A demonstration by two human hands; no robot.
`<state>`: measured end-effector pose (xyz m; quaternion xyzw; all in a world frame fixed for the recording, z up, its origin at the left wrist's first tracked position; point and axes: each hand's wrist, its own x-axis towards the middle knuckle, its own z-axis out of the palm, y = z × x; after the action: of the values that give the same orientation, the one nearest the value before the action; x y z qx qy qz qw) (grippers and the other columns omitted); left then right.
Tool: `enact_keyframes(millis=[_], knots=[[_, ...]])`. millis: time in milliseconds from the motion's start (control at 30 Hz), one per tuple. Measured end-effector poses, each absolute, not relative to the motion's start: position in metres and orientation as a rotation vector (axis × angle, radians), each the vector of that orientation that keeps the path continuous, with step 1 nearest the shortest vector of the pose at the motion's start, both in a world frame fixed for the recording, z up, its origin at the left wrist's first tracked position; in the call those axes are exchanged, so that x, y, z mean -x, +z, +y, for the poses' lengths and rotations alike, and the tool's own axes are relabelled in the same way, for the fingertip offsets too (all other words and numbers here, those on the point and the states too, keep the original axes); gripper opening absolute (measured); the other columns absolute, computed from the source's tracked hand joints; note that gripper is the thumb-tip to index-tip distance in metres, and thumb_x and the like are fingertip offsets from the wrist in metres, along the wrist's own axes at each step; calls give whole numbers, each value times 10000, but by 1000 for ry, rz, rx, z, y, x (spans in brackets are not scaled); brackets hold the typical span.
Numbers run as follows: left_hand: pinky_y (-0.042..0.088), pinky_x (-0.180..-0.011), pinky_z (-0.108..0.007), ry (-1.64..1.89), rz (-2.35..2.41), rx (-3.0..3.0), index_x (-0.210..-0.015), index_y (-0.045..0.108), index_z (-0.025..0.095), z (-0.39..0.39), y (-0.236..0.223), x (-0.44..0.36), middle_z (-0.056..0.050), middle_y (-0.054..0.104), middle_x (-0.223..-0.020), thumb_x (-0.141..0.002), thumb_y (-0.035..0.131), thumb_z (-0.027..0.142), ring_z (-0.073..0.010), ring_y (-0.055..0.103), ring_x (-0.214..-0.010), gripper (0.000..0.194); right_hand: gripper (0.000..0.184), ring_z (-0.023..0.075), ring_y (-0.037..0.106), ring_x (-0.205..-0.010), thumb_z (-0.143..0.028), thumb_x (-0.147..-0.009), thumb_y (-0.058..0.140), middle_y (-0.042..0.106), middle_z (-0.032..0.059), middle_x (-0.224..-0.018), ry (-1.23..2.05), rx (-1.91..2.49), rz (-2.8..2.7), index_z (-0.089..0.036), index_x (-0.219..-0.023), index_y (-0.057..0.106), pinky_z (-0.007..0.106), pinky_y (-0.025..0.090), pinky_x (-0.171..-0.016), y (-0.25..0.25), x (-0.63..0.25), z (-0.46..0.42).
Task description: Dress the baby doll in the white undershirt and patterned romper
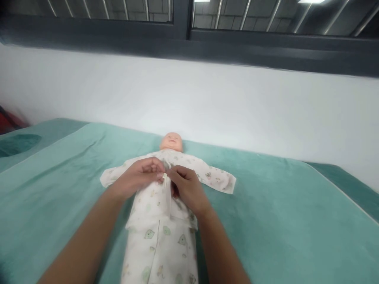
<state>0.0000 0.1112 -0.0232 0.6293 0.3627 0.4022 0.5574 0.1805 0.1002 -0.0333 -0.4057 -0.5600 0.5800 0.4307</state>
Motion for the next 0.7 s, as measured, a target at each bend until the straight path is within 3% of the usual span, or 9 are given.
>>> enact_keyframes(millis=[267,467,700], knots=[[444,-659,-246,957,871,-1509,-851,647,192,112,-24,-2,1,610,-723,-807,645,267,-117,559,-695,87,406,86,453,-394,-494,-888,529,554,-25,-487,1479,974,-1442,-190,-619,524,220,336,-415,-38,-185,104],[423,-620,-244,941,917,-1529,-828,634,191,112,-22,-1,5,590,-709,-799,623,251,-118,537,-663,68,178,91,492,-477,-383,-843,621,556,-43,-599,1466,942,-1507,-207,-844,592,230,411,-487,-36,-187,103],[385,-606,-230,934,915,-1523,-827,604,192,112,-23,0,20,559,-698,-789,601,217,-111,505,-656,45,113,107,481,-666,-246,-767,652,522,-29,-767,1174,1003,-1611,-224,-851,579,229,403,-580,-41,-180,103]])
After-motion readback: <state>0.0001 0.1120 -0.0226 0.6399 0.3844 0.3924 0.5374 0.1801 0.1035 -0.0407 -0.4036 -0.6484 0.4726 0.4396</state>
